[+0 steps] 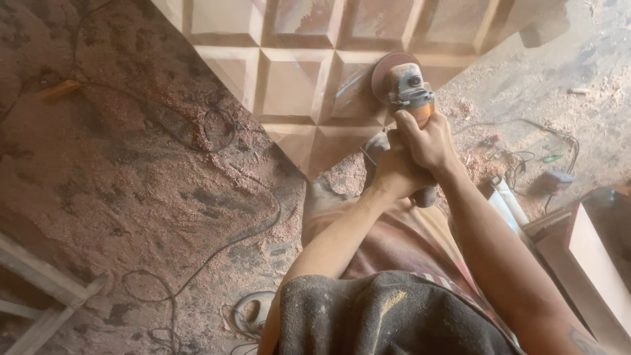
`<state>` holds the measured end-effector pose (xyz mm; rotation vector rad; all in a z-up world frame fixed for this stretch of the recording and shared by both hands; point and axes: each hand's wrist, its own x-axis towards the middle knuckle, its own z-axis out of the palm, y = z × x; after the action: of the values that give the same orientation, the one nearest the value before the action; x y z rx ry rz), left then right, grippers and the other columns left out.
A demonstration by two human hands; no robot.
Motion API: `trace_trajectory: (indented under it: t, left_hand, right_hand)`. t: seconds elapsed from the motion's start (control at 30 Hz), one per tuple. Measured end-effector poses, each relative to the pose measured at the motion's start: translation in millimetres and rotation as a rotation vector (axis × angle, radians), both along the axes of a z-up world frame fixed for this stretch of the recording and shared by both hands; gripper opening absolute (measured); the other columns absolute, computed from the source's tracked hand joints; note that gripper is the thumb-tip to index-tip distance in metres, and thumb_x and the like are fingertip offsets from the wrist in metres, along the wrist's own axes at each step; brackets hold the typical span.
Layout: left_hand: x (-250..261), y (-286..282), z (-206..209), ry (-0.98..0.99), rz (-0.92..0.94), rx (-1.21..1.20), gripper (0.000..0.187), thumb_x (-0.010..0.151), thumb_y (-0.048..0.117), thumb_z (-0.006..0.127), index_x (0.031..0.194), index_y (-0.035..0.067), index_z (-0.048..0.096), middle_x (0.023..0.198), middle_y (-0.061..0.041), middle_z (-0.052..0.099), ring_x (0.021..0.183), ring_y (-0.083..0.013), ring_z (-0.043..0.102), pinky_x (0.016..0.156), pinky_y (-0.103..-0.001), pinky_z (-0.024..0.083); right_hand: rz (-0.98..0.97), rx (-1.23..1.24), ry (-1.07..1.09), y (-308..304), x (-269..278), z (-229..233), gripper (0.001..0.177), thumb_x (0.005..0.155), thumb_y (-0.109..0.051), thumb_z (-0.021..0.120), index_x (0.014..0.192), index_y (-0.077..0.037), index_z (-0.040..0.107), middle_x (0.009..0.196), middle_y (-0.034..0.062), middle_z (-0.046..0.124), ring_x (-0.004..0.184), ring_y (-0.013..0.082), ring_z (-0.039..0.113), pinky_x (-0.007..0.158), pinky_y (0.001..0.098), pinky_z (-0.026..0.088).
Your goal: The person uses an angle grinder with a sanding disc to smooth the surface of a large wooden panel featuring a 3D geometric cube pattern. The person systematically moves the tool across the raised surfaces of the pattern, generating wood dust, and briefly pauses to wipe the surface with their hand.
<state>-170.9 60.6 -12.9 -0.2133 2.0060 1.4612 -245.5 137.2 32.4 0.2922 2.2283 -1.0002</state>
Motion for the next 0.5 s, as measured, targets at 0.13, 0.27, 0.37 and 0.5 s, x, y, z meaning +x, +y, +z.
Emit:
trace_trajectory:
  t: [0.13, 0.27, 0.37, 0.5]
  left_hand:
    - [12.6, -29.0, 1.4, 0.117, 0.241, 0.003, 0.07, 0.079, 0.048, 0.072, 0.125, -0.001, 0.055, 0.102, -0.012, 0.071, 0.074, -0.0238, 0.075, 0.069, -0.038, 0.062]
    - [15.8, -39.4, -0.6, 0.326, 0.12, -0.16, 0.071, 0.077, 0.051, 0.077, 0.123, 0.0, 0.058, 0.1, -0.012, 0.071, 0.08, -0.0246, 0.074, 0.075, -0.04, 0.062]
    - [3.1, -23.5, -2.3, 0.239, 0.016, -0.204, 0.063, 0.073, 0.05, 0.079, 0.113, 0.003, 0.062, 0.092, -0.01, 0.073, 0.077, -0.0243, 0.073, 0.077, -0.04, 0.062]
    - [-9.1, -10.9, -2.3, -0.007, -0.119, -0.083, 0.076, 0.067, 0.044, 0.081, 0.121, -0.005, 0.056, 0.088, -0.013, 0.071, 0.075, -0.0265, 0.075, 0.072, -0.038, 0.065]
  right_hand:
    - [0.068, -0.13, 0.011, -33.5, 6.9, -12.3, 0.047, 0.09, -0.042, 0.062, 0.112, -0.001, 0.067, 0.087, 0.0102, 0.076, 0.076, 0.0211, 0.076, 0.071, 0.0356, 0.064]
    - [0.101, -0.139, 0.06, -42.7, 11.5, -22.8, 0.046, 0.089, -0.043, 0.064, 0.111, -0.002, 0.063, 0.085, 0.0114, 0.075, 0.072, 0.0208, 0.074, 0.068, 0.0356, 0.062]
    - [0.005, -0.143, 0.067, -20.7, 9.7, -18.9, 0.043, 0.092, -0.043, 0.061, 0.104, -0.003, 0.066, 0.082, 0.011, 0.075, 0.072, 0.0189, 0.074, 0.068, 0.0345, 0.062]
    - [-0.136, -0.039, 0.061, -5.2, 5.6, -6.8, 0.047, 0.1, -0.043, 0.06, 0.094, 0.002, 0.074, 0.08, 0.015, 0.072, 0.073, 0.0209, 0.068, 0.07, 0.0385, 0.057]
